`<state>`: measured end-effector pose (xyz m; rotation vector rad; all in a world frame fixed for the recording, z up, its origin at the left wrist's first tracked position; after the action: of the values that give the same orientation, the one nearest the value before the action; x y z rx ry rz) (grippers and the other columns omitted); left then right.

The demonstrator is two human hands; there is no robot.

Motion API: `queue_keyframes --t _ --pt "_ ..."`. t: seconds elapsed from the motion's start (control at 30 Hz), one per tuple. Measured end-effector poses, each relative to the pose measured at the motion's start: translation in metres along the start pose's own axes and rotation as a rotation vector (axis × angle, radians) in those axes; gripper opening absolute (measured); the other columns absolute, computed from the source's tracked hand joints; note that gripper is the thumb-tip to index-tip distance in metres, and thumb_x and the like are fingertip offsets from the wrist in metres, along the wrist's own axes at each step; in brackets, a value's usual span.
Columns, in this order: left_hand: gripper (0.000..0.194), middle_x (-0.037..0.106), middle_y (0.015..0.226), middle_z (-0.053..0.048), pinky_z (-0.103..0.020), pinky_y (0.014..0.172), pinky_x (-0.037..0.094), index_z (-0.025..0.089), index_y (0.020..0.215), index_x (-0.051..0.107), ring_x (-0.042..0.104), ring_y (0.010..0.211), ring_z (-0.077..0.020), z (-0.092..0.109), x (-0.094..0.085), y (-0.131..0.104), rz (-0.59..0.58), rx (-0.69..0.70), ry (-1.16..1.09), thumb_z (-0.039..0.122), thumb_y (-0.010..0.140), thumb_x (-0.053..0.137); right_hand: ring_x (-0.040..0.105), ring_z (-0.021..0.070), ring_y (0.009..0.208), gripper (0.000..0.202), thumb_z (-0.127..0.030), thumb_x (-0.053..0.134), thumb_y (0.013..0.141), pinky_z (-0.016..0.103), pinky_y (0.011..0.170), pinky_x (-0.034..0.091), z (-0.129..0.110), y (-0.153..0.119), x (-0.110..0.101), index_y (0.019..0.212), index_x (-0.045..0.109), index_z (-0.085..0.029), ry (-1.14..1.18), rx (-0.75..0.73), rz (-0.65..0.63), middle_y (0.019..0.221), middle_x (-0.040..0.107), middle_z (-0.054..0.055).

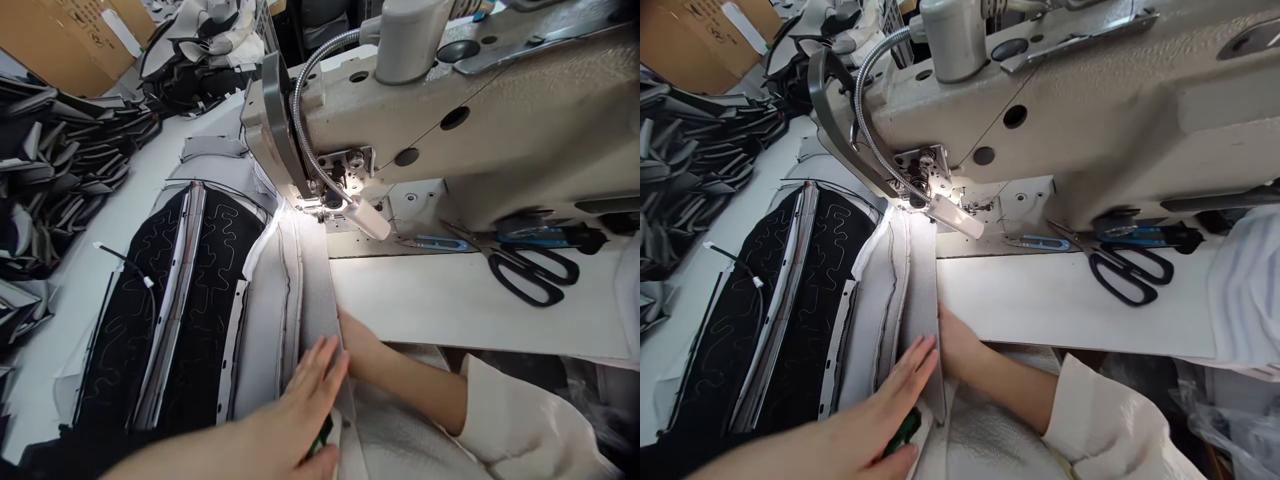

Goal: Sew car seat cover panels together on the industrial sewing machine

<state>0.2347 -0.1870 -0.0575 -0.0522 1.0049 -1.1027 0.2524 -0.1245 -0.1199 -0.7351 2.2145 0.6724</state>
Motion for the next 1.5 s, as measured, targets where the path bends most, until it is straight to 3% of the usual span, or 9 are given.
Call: queue_keyframes --t 0.17,0.27,0.43,0.57,0.67,0.8,0.93,1.23,1.5 --pt "0.093 -0.017 0.152 -0.017 -0.062 0.104 0.031 0.027 0.145 -0.02 -0.001 0.139 -0.0377 -0.085 0.042 -0.044 0.617 -0.603 0.118 0.006 0.079 0.044 0.056 0.0223 0.101 0.03 -0.009 0.041 0.085 0.047 0.103 0.036 -0.028 0.005 0.002 0.092 0.068 -0.02 -0.114 -0.127 -0.028 0.089 0.069 0.004" --pt "0.095 -0.005 0.155 -0.014 -0.065 0.105 0.027 0.032 0.146 -0.015 0.003 0.139 -0.0384 -0.117 0.036 -0.056 0.795 -0.683 0.307 0.0 0.077 0.042 0.056 0.0264 0.1 0.02 -0.014 0.05 0.083 0.049 0.105 0.033 -0.04 0.002 -0.005 0.086 0.07 -0.016 -0.229 -0.22 0.004 0.092 0.068 0.01" --pt "0.09 0.038 0.146 -0.006 -0.048 0.111 0.032 0.031 0.148 0.01 0.028 0.138 -0.0224 -0.115 0.0 -0.045 0.722 -0.319 0.306 -0.005 0.069 0.032 0.058 0.0253 0.096 0.016 -0.017 0.054 0.084 0.048 0.107 0.032 -0.046 -0.004 -0.011 0.083 0.07 -0.014 -0.409 -0.264 0.058 0.091 0.067 0.01" --pt "0.074 0.043 0.143 -0.008 -0.043 0.11 0.035 0.019 0.14 0.04 0.032 0.136 -0.0217 -0.089 -0.018 -0.024 0.615 -0.152 0.309 -0.001 0.069 0.035 0.057 0.0243 0.098 0.017 -0.018 0.054 0.086 0.046 0.108 0.031 -0.046 -0.009 -0.019 0.088 0.07 -0.015 -0.436 -0.298 0.071 0.095 0.067 0.009" --pt "0.076 0.043 0.143 -0.007 -0.043 0.11 0.035 0.018 0.137 0.044 0.031 0.137 -0.0205 -0.084 -0.02 -0.013 0.576 -0.136 0.327 -0.004 0.064 0.034 0.058 0.0242 0.095 0.017 -0.016 0.054 0.085 0.046 0.106 0.033 -0.047 -0.012 -0.016 0.089 0.07 -0.014 -0.435 -0.274 0.093 0.091 0.067 0.01" --pt "0.079 0.044 0.142 -0.006 -0.044 0.11 0.035 0.016 0.137 0.044 0.032 0.136 -0.0199 -0.085 -0.017 -0.013 0.549 -0.104 0.329 -0.006 0.061 0.033 0.06 0.0236 0.086 0.025 -0.015 0.045 0.087 0.051 0.096 0.042 -0.059 -0.017 -0.005 0.098 0.068 -0.015 -0.385 -0.233 0.28 0.088 0.066 0.012" --pt "0.081 0.046 0.141 -0.006 -0.044 0.109 0.037 0.018 0.139 0.04 0.033 0.135 -0.0204 -0.08 -0.022 -0.012 0.597 -0.028 0.36 -0.007 0.062 0.033 0.06 0.024 0.084 0.028 -0.012 0.042 0.086 0.052 0.093 0.045 -0.061 -0.017 0.004 0.102 0.065 -0.015 -0.359 -0.198 0.334 0.088 0.066 0.01" --pt "0.073 0.049 0.138 -0.007 -0.045 0.105 0.04 0.017 0.136 0.043 0.039 0.132 -0.0238 -0.08 -0.04 0.013 0.677 -0.027 0.472 -0.007 0.067 0.035 0.06 0.0279 0.098 0.029 -0.011 0.046 0.083 0.058 0.098 0.042 -0.056 -0.014 -0.032 0.107 0.061 -0.008 -0.456 -0.218 0.377 0.095 0.066 0.016" --pt "0.058 0.046 0.14 -0.008 -0.045 0.105 0.039 0.016 0.132 0.048 0.04 0.131 -0.0266 -0.096 -0.067 0.035 0.652 -0.104 0.631 0.0 0.077 0.039 0.062 0.0287 0.098 0.027 -0.011 0.048 0.083 0.049 0.096 0.047 -0.048 -0.012 -0.034 0.103 0.064 -0.004 -0.536 -0.256 0.346 0.1 0.067 0.019"
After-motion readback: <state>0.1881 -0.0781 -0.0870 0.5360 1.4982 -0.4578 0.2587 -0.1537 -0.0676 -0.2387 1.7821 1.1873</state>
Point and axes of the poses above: each hand's wrist, its own y-axis towards the middle knuckle, its own x-axis out of the palm, z = x × y, the point moved 9 cm from there along y, towards the middle knuckle
